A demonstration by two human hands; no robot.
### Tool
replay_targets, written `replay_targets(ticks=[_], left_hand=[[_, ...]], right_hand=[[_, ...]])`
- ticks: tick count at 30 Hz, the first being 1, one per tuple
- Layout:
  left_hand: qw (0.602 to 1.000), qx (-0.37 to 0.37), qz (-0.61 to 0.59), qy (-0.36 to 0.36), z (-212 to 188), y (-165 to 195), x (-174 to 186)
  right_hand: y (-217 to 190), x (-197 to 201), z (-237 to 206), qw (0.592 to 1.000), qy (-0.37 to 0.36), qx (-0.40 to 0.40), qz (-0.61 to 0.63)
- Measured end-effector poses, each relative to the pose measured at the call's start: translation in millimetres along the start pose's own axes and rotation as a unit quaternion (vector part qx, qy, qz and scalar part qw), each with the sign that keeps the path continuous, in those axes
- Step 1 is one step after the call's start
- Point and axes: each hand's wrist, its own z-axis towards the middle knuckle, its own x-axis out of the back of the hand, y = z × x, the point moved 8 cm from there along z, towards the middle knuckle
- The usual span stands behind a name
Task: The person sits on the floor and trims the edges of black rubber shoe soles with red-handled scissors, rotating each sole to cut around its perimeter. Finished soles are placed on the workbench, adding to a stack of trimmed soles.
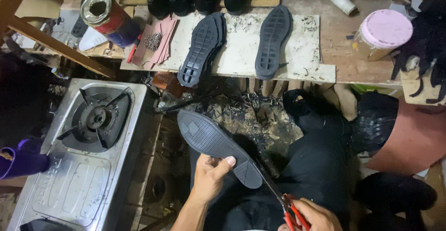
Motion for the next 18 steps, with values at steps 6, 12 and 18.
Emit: replay_targets(ticks=[6,12,18], left_hand=[[1.0,0.006,-0.004,-0.025,-2,-3,-1],[0.997,0.029,-0.038,-0.057,-4,-20,-4],[0.99,0.055,-0.082,-0.103,-10,-41,-8]], right_hand=[[-16,3,-2,0.998,-0.01,0.059,0.037],[-22,-1,0,0.997,-0.034,-0.062,0.013],[-55,10,12,0.998,-0.023,-0.023,-0.048]])
